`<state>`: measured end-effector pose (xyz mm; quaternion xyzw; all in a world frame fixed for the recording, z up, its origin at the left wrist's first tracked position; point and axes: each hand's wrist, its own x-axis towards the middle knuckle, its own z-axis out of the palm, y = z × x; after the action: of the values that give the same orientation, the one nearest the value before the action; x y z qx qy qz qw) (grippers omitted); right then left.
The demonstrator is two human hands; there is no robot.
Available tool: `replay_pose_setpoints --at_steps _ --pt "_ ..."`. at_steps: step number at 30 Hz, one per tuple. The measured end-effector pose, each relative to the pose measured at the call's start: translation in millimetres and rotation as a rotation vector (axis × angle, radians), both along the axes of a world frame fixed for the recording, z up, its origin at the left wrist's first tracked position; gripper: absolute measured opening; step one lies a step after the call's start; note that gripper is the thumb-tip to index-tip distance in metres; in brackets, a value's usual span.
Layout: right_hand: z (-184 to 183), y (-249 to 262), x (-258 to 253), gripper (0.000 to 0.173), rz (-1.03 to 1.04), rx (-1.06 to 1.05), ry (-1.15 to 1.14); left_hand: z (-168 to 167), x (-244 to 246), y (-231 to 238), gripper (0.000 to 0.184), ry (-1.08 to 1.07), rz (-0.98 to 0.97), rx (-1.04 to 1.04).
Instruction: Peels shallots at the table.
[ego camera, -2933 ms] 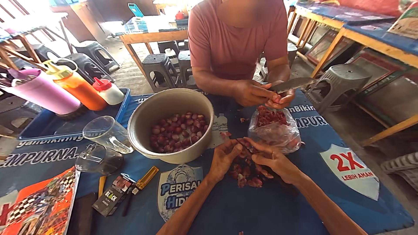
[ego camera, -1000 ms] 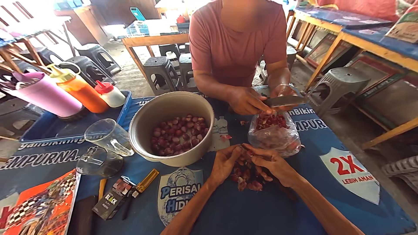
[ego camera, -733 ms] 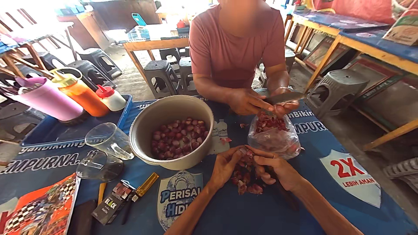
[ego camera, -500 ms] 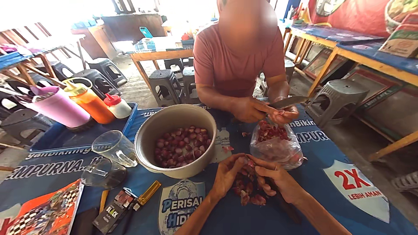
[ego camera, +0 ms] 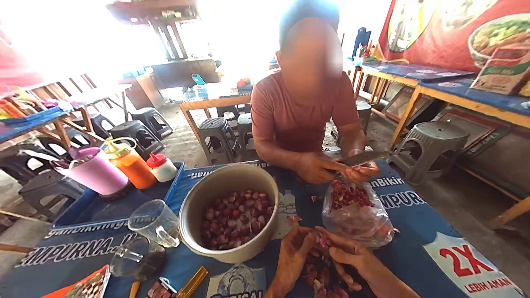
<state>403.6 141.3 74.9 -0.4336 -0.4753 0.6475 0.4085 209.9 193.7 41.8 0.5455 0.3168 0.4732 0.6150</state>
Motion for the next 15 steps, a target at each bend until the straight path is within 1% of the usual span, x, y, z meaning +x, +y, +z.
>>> replay_pose_setpoints --at_steps 5,10,15 --pt "-7.8 0.3 -0.1 0.052 -0.002 0.023 -0.066 -0.2 0.8 -3.9 0.018 0.059 0.024 -0.028" --pt "-6.3 -5.9 -1.8 0.046 -0.087 -0.019 -0.081 -5.6 1.7 -6.8 0.015 0.03 0.009 0.008" --pt "1.4 -6.8 -5.5 0.045 -0.146 -0.091 -0.044 -5.8 0.7 -5.1 0.016 -0.002 -0.025 0.034"
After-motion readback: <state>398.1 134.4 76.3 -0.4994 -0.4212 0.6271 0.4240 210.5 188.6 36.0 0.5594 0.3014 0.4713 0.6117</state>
